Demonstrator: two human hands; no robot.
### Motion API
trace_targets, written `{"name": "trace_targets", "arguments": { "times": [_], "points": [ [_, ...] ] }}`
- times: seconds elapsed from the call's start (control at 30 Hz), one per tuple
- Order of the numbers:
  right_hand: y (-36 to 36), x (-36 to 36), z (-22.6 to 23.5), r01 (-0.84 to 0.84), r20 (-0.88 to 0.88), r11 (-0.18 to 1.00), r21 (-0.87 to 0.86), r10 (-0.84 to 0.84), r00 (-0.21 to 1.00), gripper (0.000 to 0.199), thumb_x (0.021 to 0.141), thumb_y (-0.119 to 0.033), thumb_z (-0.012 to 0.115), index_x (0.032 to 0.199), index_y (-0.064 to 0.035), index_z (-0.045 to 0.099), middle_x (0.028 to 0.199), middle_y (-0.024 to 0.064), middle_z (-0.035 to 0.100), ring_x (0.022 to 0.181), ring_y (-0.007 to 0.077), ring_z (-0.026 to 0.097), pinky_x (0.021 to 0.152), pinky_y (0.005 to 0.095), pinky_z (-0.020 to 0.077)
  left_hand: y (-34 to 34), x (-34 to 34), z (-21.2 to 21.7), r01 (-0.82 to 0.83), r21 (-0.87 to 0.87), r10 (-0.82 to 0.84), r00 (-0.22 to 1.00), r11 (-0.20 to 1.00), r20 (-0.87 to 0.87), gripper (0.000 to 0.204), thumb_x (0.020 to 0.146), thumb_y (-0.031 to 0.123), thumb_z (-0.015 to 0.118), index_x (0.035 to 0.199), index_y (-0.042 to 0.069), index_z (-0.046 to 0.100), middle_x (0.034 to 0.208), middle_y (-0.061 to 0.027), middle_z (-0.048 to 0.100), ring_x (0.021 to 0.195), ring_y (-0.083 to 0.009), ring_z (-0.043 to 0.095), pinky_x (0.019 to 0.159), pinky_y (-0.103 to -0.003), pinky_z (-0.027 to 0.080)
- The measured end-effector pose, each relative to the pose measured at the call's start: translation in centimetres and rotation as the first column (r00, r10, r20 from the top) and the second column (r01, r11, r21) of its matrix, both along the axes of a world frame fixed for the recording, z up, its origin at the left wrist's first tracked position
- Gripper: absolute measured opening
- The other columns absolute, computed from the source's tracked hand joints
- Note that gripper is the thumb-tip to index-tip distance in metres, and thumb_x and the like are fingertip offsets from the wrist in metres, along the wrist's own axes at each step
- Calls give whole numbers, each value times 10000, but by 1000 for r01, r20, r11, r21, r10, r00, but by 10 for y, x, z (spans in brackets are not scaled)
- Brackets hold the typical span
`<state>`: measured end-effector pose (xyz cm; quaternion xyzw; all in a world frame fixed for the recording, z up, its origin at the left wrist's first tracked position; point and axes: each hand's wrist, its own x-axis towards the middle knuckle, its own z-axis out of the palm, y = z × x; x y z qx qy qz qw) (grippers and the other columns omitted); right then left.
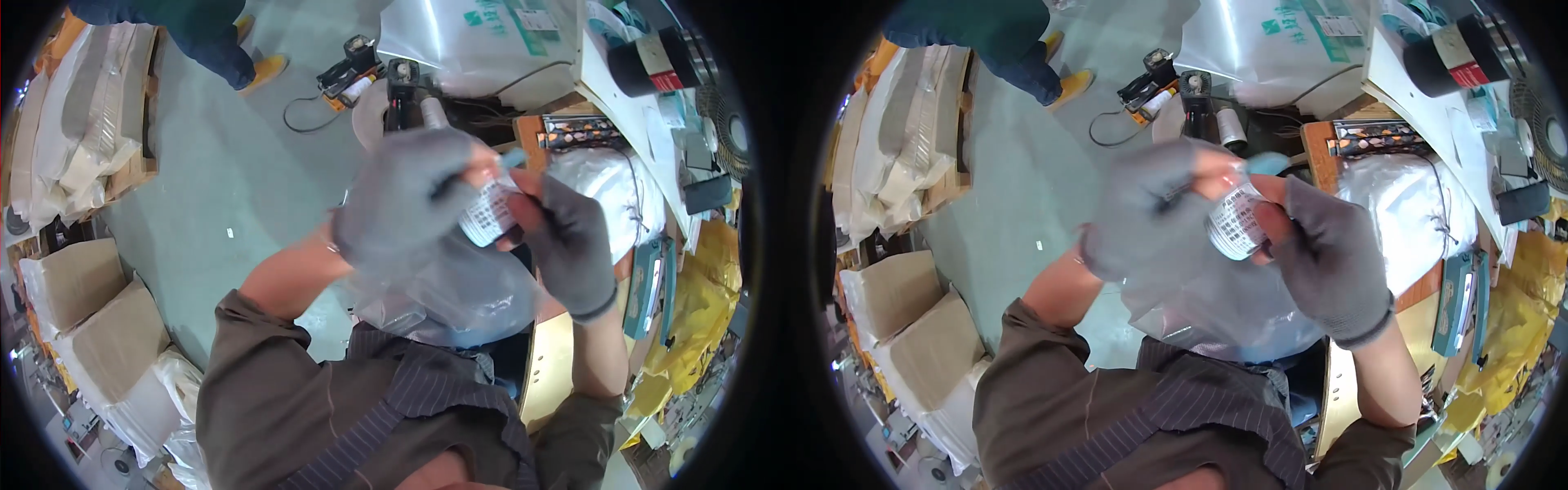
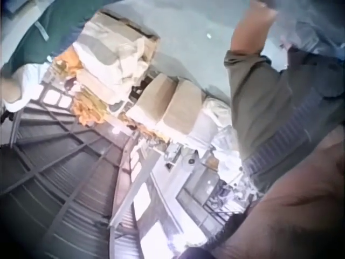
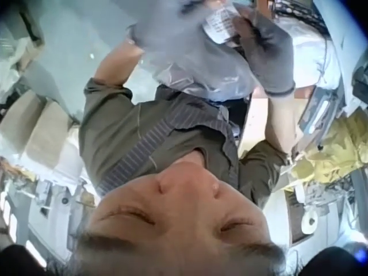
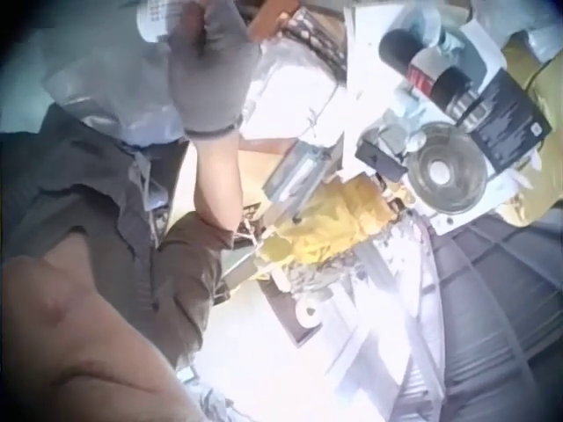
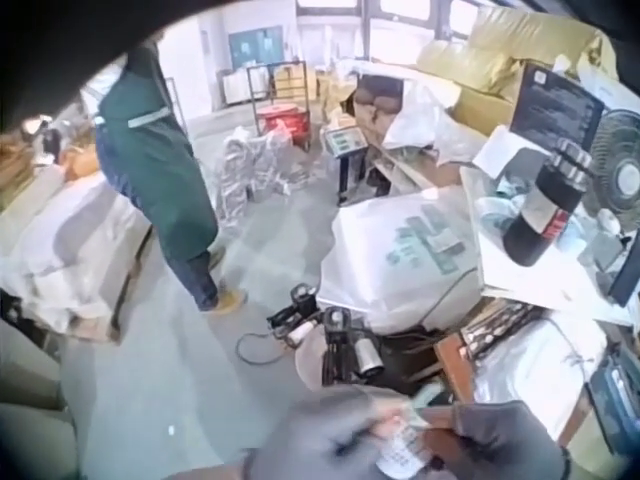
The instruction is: Packing and heat-sealing bundles of small industrial components into plastic bags.
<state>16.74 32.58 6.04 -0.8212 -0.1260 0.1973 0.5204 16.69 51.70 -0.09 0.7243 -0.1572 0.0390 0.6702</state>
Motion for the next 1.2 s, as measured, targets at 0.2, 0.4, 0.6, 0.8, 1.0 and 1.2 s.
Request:
{"name": "trace_targets", "arguments": {
  "times": [0.2, 0.4, 0.6, 0.8, 1.0, 1.2],
  "points": [
    [-41, 8, 26, -48, -506, 990, 134, 110, 856, 408, 826, -103, 636, 1201, 14, 526, 611, -15, 558, 523, 30, 482, 482, 183, 354, 111, 35, -98, -521, 170, 544, 826, 836, -148, 135, 843, 118, 597, 877, 4, 660, 661, 16, 540, 618, -49, 461, 574, -211, 384],
    [15, -65, -27, -427, -55, 715, -553, 480, 875, 501, 774, -220, 635, 1214, -13, 514, 554, 42, 557, 428, 173, 535, 432, 323, 402, 145, 26, -226, -514, 674, 692, 722, 530, 6, 162, 811, 170, 583, 835, 18, 634, 742, -177, 634, 677, -298, 630, 592, -358, 466],
    [2, -61, -20, -302, 337, 692, -656, 627, 703, 205, 631, -72, 629, 832, -38, 603, 540, 42, 476, 465, 209, 505, 435, 349, 352, 135, 27, -277, -109, 980, 576, 817, 165, -6, 180, 823, 212, 506, 879, 79, 613, 901, -132, 646, 809, -330, 628, 672, -449, 480],
    [-8, -59, -14, -197, 369, 737, -646, 528, 764, 129, 636, -88, 656, 735, -63, 577, 538, 62, 459, 461, 254, 487, 429, 357, 348, 46, 38, -300, 368, 823, 244, 831, 434, -500, 241, 856, 194, 496, 1016, 66, 624, 1011, -163, 632, 949, -288, 605, 854, -386, 444],
    [-87, 16, 47, 683, 705, 654, -326, -313, 636, 311, 914, -299, 546, 973, -1, 617, 762, 84, 583, 699, 92, 487, 644, 254, 419, 84, 68, -135, -177, 38, 179, 917, 983, -356, 233, 877, 154, 542, 1058, 32, 624, 1029, -49, 637, 993, -154, 572, 889, -292, 433],
    [-202, 131, -2, 726, 768, 336, -601, -9, 640, 357, 860, -269, 502, 1193, -144, 522, 893, 211, 634, 815, 394, 614, 707, 465, 486, 92, 51, -62, -194, -24, 171, 911, 981, -374, 293, 910, 170, 534, 1096, -52, 578, 970, -110, 634, 906, -163, 606, 818, -262, 467]
  ]
}}
